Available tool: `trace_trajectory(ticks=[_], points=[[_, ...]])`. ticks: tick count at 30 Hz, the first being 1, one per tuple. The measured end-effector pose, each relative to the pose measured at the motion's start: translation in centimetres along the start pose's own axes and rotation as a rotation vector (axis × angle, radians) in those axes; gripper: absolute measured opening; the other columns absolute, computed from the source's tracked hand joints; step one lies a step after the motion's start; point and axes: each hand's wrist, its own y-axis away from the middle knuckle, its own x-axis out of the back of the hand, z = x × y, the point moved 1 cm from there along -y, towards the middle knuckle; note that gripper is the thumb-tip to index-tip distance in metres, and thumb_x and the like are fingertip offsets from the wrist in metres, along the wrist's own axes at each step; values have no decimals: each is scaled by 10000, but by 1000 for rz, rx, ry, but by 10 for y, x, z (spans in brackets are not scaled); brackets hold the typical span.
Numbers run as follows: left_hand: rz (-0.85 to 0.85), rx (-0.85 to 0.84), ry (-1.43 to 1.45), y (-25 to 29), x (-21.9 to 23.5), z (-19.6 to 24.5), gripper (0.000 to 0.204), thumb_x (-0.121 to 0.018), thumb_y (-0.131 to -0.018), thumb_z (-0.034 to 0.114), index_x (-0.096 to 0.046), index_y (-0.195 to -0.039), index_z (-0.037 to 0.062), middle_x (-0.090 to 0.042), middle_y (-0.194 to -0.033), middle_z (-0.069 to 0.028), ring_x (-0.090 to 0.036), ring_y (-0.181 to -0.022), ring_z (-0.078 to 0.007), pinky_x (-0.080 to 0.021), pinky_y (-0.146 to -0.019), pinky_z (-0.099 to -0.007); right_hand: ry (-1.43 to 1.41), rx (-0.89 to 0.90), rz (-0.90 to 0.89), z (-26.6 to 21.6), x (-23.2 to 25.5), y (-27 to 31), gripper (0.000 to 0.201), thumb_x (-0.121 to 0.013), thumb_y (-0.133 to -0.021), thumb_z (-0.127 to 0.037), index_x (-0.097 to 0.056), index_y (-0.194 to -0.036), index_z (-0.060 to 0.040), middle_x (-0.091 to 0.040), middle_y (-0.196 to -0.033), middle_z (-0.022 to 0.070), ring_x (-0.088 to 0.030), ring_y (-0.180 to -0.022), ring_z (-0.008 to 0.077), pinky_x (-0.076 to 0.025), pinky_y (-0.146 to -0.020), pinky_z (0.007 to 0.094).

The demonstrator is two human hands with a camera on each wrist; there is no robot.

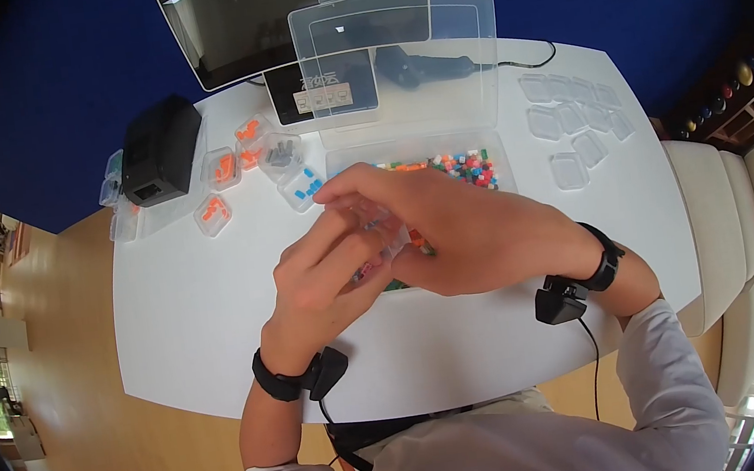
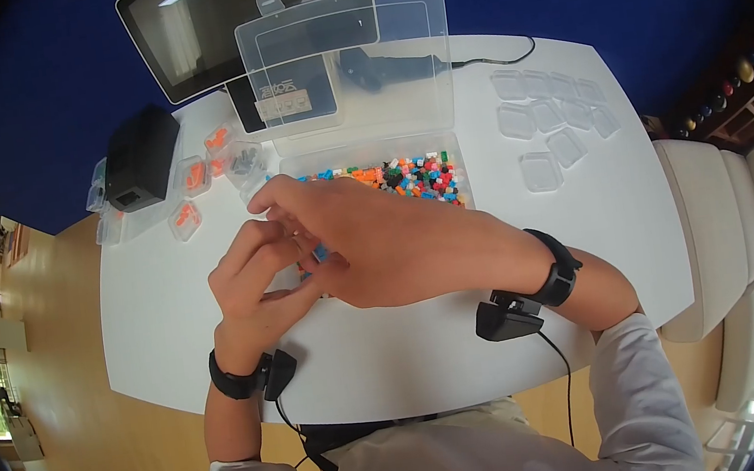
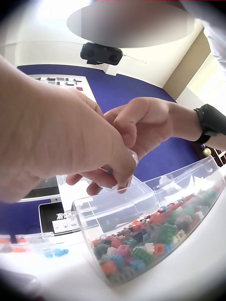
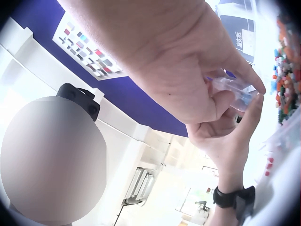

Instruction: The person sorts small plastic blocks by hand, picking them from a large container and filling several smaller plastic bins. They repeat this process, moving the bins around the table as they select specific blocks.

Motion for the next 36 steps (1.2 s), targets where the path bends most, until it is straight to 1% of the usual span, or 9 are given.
trace_trajectory(ticks=[4,7,9,12,19,22,24,34,36], points=[[41,75,148,1,2,0,388,-958,-703,-49,-823,-1049,60,-774,-1030,-67,-791,-915,-235,-647,-779,-330,-76,-70,-58,-14,15,3,693,-676,-1017,18,-502,-1672,-125,-770,-1375,169,-777,-1172,288,-638,-902,407],[65,154,285,3,1,-4,383,-961,-703,-50,-816,-1037,68,-777,-949,-42,-792,-928,-208,-652,-815,-349,-63,-156,-77,-16,21,3,629,-736,-1015,-109,-552,-1615,-77,-819,-1216,126,-734,-1155,284,-603,-970,443],[-38,103,336,8,4,-12,534,-1065,-668,-57,-775,-1111,13,-754,-1144,-107,-807,-888,-164,-673,-881,-362,-98,-20,-23,-2,18,0,546,-754,-1005,-110,-636,-1537,-76,-822,-1214,126,-753,-1019,264,-610,-895,412],[-31,139,350,5,8,-8,528,-1046,-665,-78,-769,-1106,8,-749,-1144,-108,-806,-862,-163,-670,-883,-362,-331,-38,-89,2,22,-2,488,-760,-999,-108,-680,-1480,-84,-824,-1210,128,-756,-926,270,-610,-829,410],[-51,109,367,5,1,-11,511,-1018,-683,-84,-799,-1134,16,-750,-1110,-94,-774,-771,-148,-656,-893,-349,-147,-99,-73,-7,22,-1,465,-742,-986,-50,-694,-1447,-82,-824,-1241,139,-765,-921,279,-615,-817,402],[-58,86,265,0,1,-5,469,-1012,-687,-68,-845,-1109,48,-754,-1064,-69,-745,-741,-126,-644,-896,-343,-58,28,-13,7,13,-2,550,-687,-988,62,-643,-1524,-54,-799,-1249,120,-775,-993,197,-621,-775,324],[-33,144,240,-2,3,1,434,-1009,-684,-52,-880,-1076,80,-755,-1033,-46,-720,-717,-104,-633,-906,-334,-119,-57,-41,3,15,-3,514,-671,-1001,64,-651,-1501,-52,-800,-1246,125,-780,-995,225,-632,-805,349],[-28,165,298,2,0,-4,443,-1017,-674,-47,-890,-1081,73,-725,-1047,-30,-698,-679,-97,-612,-871,-305,-46,-30,-44,7,12,-2,562,-619,-963,127,-647,-1493,-59,-801,-1252,142,-785,-1078,263,-641,-876,373],[-23,150,280,2,-1,-5,438,-1021,-669,-44,-893,-1069,80,-725,-1049,-34,-688,-666,-93,-610,-852,-311,-51,89,33,16,6,-1,627,-582,-926,146,-627,-1515,-64,-799,-1266,166,-795,-1093,302,-642,-886,399]])
